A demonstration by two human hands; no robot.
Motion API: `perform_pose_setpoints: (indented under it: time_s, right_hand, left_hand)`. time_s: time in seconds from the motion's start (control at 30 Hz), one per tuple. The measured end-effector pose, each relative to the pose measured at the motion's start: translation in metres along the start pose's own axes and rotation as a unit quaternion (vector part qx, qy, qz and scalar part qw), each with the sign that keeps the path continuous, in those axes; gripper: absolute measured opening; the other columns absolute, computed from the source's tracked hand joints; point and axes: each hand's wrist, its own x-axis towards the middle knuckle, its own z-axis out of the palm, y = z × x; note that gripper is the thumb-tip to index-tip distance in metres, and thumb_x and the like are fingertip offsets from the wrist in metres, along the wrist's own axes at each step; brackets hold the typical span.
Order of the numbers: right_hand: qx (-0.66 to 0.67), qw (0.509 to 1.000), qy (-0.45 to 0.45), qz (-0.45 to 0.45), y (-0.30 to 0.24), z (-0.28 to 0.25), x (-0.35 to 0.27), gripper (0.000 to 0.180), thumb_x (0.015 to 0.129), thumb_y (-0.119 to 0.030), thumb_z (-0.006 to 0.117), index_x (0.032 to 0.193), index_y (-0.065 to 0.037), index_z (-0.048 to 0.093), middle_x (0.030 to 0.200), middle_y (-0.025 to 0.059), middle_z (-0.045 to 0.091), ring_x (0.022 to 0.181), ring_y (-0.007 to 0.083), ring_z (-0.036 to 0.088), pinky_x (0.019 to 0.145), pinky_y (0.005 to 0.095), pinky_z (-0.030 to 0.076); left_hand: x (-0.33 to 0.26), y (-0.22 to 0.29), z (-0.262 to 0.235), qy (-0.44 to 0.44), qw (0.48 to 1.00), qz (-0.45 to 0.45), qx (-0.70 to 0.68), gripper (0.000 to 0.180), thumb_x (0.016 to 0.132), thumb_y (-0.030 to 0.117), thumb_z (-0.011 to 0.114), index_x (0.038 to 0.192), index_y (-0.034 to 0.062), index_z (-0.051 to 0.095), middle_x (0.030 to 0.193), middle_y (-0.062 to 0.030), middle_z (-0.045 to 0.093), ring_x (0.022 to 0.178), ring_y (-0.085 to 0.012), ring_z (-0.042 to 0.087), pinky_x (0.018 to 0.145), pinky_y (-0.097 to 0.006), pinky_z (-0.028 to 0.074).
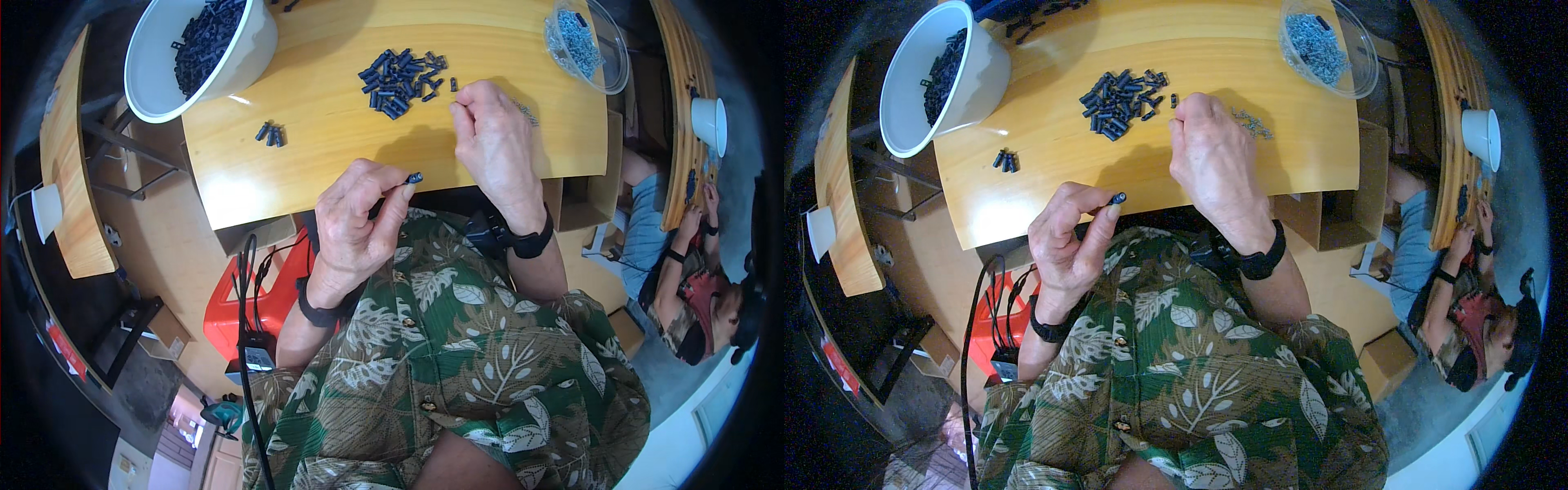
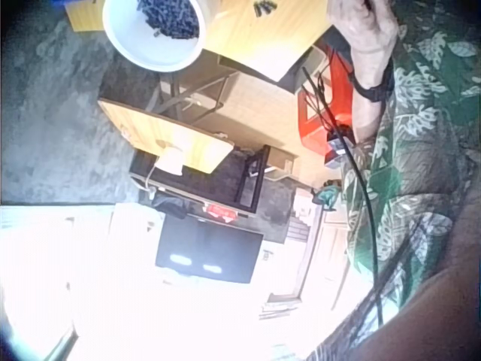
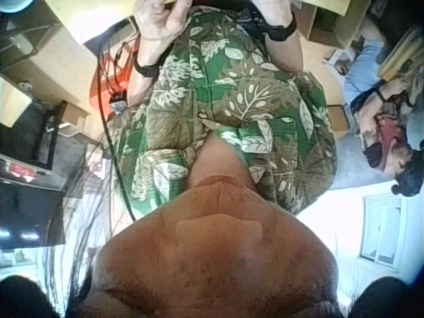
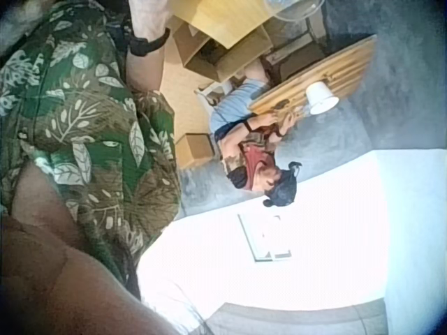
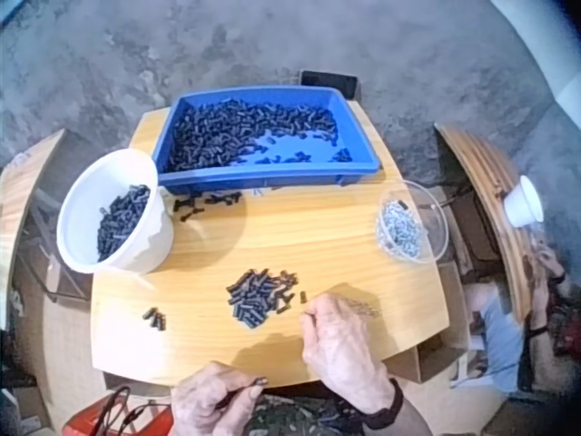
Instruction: Inserting silver metal pins into small black plastic sleeves.
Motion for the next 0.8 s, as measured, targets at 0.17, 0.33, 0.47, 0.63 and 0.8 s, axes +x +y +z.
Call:
perform_pose_setpoints:
  time_s: [0.17,0.33,0.47,0.63,0.8]
  right_hand:
    - [0.016,1.000,-0.010,0.006,0.000,0.000,0.001,0.011,0.087,-0.006,0.062,0.092,-0.001,0.054,0.087,0.0209,0.062,0.083,0.0409,0.062,0.073,0.0480,0.050]
    - [0.082,0.996,-0.016,0.026,-0.001,-0.007,-0.005,0.012,0.090,-0.005,0.062,0.099,0.000,0.056,0.086,0.0162,0.063,0.077,0.0326,0.065,0.070,0.0418,0.053]
    - [0.468,0.864,-0.116,0.143,-0.008,-0.019,-0.012,0.020,0.093,-0.007,0.063,0.110,0.003,0.062,0.086,0.0062,0.064,0.068,0.0134,0.064,0.063,0.0278,0.054]
    - [0.608,0.757,-0.194,0.139,-0.007,-0.027,-0.015,0.013,0.092,-0.004,0.063,0.102,0.003,0.068,0.082,0.0061,0.065,0.066,0.0114,0.064,0.062,0.0254,0.055]
    - [0.673,0.696,-0.207,0.142,-0.013,-0.031,-0.020,0.013,0.089,-0.001,0.067,0.101,0.003,0.067,0.083,0.0076,0.067,0.069,0.0128,0.066,0.063,0.0246,0.055]
  left_hand:
    - [0.000,0.003,-0.002,0.001,1.000,0.003,0.006,0.016,0.078,-0.006,0.072,0.090,0.0005,0.064,0.075,-0.0107,0.062,0.064,-0.0235,0.061,0.056,-0.032,0.047]
    - [-0.003,0.003,-0.003,0.004,1.000,-0.009,0.008,0.014,0.080,-0.004,0.072,0.091,0.0001,0.065,0.077,-0.0107,0.064,0.066,-0.0226,0.062,0.059,-0.031,0.048]
    - [-0.004,0.004,-0.004,-0.001,1.000,-0.025,0.006,0.013,0.081,-0.002,0.072,0.092,-0.0004,0.067,0.079,-0.0106,0.066,0.069,-0.0219,0.062,0.063,-0.030,0.048]
    - [0.000,0.007,-0.006,0.007,1.000,-0.006,-0.007,0.015,0.079,-0.003,0.073,0.092,0.0002,0.066,0.078,-0.0107,0.065,0.067,-0.0225,0.062,0.059,-0.031,0.048]
    - [0.003,0.011,-0.010,0.008,0.999,0.024,-0.020,0.017,0.078,-0.003,0.074,0.091,0.0001,0.064,0.077,-0.0113,0.065,0.064,-0.0234,0.062,0.056,-0.032,0.048]
